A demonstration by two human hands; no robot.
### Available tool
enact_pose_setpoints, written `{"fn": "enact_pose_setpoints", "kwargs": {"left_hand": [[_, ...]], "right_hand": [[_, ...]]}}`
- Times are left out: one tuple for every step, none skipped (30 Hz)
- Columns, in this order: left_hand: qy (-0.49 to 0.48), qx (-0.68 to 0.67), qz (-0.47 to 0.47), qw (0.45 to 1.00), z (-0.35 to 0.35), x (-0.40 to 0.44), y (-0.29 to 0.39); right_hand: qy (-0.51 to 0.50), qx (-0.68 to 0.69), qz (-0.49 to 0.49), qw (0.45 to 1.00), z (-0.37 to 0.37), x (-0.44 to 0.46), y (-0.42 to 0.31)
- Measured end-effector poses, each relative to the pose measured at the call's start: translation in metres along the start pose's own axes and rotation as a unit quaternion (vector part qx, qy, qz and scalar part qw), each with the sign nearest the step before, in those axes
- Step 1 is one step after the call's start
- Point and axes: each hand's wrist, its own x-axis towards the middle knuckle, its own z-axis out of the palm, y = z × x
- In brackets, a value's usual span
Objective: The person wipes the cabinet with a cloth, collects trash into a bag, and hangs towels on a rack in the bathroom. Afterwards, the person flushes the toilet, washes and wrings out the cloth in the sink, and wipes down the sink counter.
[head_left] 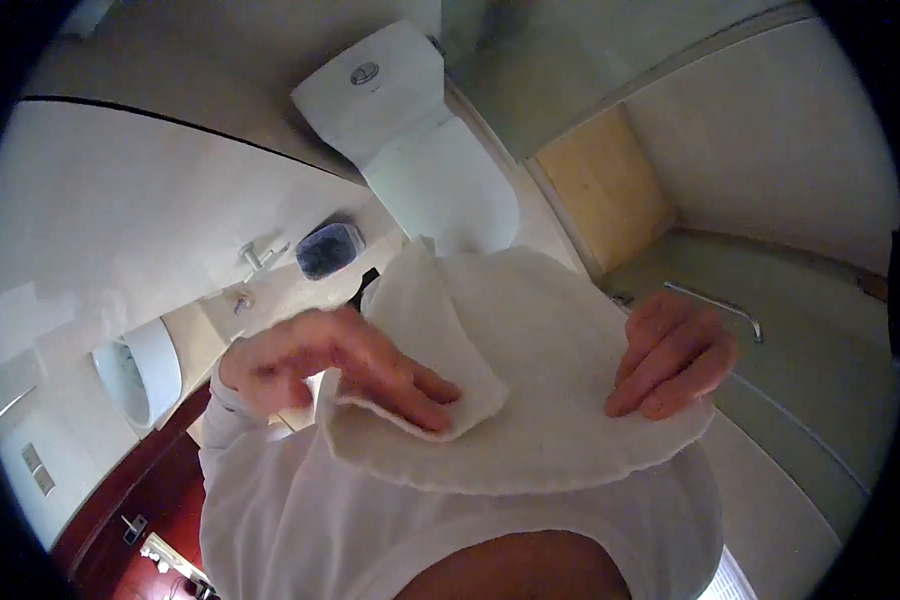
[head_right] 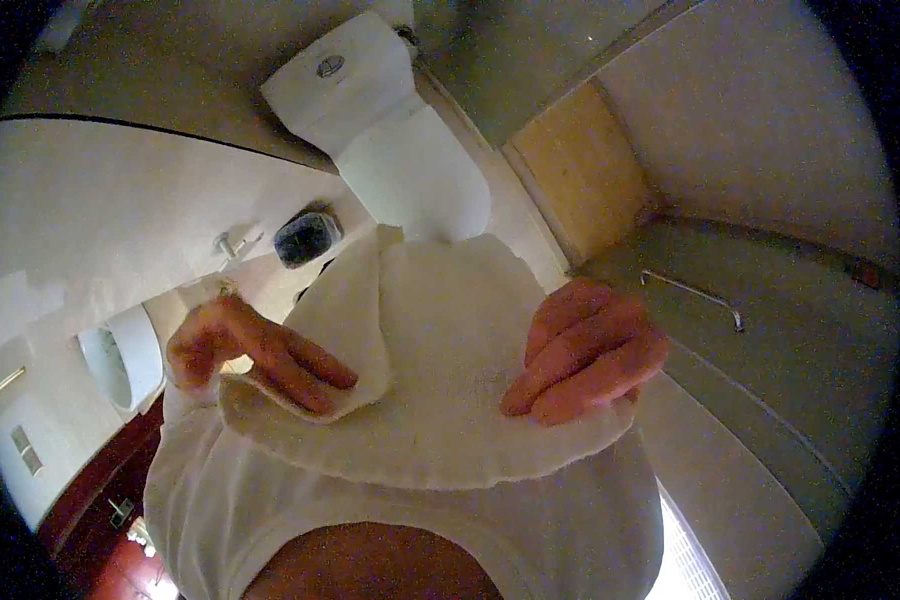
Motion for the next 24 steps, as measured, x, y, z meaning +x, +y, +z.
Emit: {"fn": "enact_pose_setpoints", "kwargs": {"left_hand": [[0.155,-0.182,-0.046,0.97,0.01,-0.006,0.0],[0.24,-0.189,-0.107,0.946,0.013,-0.01,0.009],[0.238,-0.189,-0.105,0.947,0.011,-0.012,0.006],[0.177,-0.135,-0.113,0.968,0.004,-0.013,0.0],[0.114,-0.078,-0.119,0.983,-0.002,-0.015,-0.002],[0.083,-0.053,-0.132,0.986,-0.006,-0.015,-0.001],[0.083,-0.051,-0.129,0.987,-0.011,-0.013,0.0],[-0.006,0.044,-0.101,0.994,-0.016,-0.009,0.001],[-0.095,0.138,-0.071,0.983,-0.019,-0.006,0.003],[-0.094,0.143,-0.068,0.983,-0.018,-0.005,0.004],[-0.117,0.169,-0.063,0.977,-0.015,-0.003,0.005],[-0.139,0.193,-0.059,0.97,-0.014,-0.001,0.006],[-0.138,0.193,-0.057,0.97,-0.013,0.0,0.005],[-0.148,0.201,-0.034,0.968,-0.013,0.001,0.004],[-0.157,0.207,-0.012,0.965,-0.013,0.001,0.003],[-0.157,0.205,-0.012,0.966,-0.014,0.0,0.003],[-0.129,0.207,-0.04,0.969,-0.015,-0.002,0.004],[-0.1,0.207,-0.067,0.971,-0.017,-0.004,0.001],[0.01,0.189,-0.031,0.981,-0.011,-0.009,-0.001],[0.122,0.17,0.002,0.978,-0.009,-0.013,-0.008],[0.207,0.152,0.081,0.963,-0.009,-0.012,-0.014],[0.218,0.127,0.123,0.96,-0.014,-0.011,-0.014],[0.227,0.104,0.166,0.954,-0.018,-0.009,-0.012],[0.225,0.108,0.168,0.954,-0.019,-0.006,-0.011]], "right_hand": [[0.017,-0.008,0.0,1.0,0.004,-0.001,-0.001],[0.016,-0.008,0.0,1.0,0.005,0.0,-0.001],[0.023,-0.006,0.012,1.0,0.007,0.001,-0.002],[0.03,-0.004,0.022,0.999,0.008,0.002,-0.002],[0.027,-0.006,0.021,0.999,0.013,0.003,-0.003],[0.063,-0.017,0.028,0.997,0.017,0.002,-0.003],[0.099,-0.027,0.033,0.994,0.02,0.002,-0.002],[0.095,-0.028,0.032,0.995,0.02,0.003,0.001],[0.095,-0.022,0.015,0.995,0.018,0.004,0.004],[0.094,-0.016,-0.002,0.995,0.018,0.005,0.005],[0.089,-0.017,-0.004,0.996,0.019,0.005,0.005],[0.097,-0.02,0.0,0.995,0.02,0.005,0.003],[0.106,-0.021,0.005,0.994,0.02,0.005,0.004],[0.104,-0.02,0.006,0.994,0.021,0.004,0.004],[0.119,-0.014,0.011,0.993,0.022,0.004,0.006],[0.134,-0.008,0.017,0.991,0.023,0.003,0.006],[0.136,-0.008,0.02,0.99,0.023,0.0,0.007],[0.157,0.003,0.042,0.987,0.024,-0.008,0.007],[0.174,0.01,0.063,0.983,0.025,-0.007,0.003],[0.175,0.011,0.065,0.982,0.028,-0.008,0.003],[0.273,-0.045,0.052,0.959,0.033,-0.005,0.002],[0.366,-0.1,0.037,0.924,0.036,-0.005,0.003],[0.364,-0.1,0.034,0.925,0.035,-0.011,0.004],[0.438,-0.166,0.052,0.882,0.033,-0.021,0.005]]}}
